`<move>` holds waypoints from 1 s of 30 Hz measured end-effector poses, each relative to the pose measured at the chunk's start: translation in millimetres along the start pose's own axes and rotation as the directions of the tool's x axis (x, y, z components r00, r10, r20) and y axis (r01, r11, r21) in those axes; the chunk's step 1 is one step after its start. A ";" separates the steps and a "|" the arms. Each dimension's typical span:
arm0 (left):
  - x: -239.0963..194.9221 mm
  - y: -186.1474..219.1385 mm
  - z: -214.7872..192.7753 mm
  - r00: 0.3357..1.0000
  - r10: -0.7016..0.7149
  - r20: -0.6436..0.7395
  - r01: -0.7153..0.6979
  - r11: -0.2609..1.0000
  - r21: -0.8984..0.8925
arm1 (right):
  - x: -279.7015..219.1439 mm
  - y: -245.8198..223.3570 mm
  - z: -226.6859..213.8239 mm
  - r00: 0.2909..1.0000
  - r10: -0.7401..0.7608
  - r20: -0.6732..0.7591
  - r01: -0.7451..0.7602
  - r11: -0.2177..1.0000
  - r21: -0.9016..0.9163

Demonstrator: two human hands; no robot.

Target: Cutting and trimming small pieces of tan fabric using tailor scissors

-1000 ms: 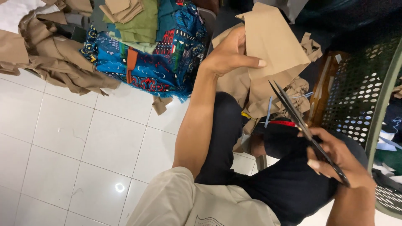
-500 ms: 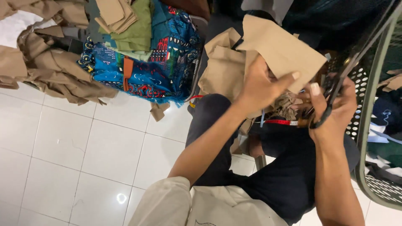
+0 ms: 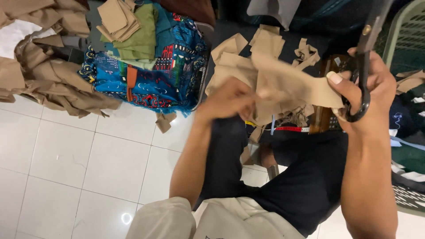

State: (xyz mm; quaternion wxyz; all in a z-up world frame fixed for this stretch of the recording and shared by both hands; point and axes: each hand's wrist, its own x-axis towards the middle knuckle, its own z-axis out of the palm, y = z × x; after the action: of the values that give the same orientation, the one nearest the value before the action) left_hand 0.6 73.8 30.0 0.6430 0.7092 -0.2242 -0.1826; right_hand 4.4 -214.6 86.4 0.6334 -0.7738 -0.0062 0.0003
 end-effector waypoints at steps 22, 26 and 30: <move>58.3 -28.1 -5.5 0.952 0.112 0.284 -0.203 0.928 0.314 | 47.7 -28.0 -5.5 0.948 -0.078 0.309 0.012 0.978 0.210; 63.9 -53.1 -10.2 0.981 0.187 0.057 -0.192 0.870 0.455 | 52.5 -16.0 -3.6 0.949 -0.058 0.311 -0.039 0.954 0.297; 53.1 -62.1 -26.6 0.955 0.183 -0.232 -0.058 0.886 0.459 | 61.1 5.2 -10.9 0.971 -0.034 0.237 -0.006 0.986 0.164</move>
State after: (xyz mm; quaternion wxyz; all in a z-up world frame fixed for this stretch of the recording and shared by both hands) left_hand 64.5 71.1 -27.3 0.4972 0.8405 -0.2150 0.0125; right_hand 65.6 -225.7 84.0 0.6892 -0.7136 -0.0878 0.0896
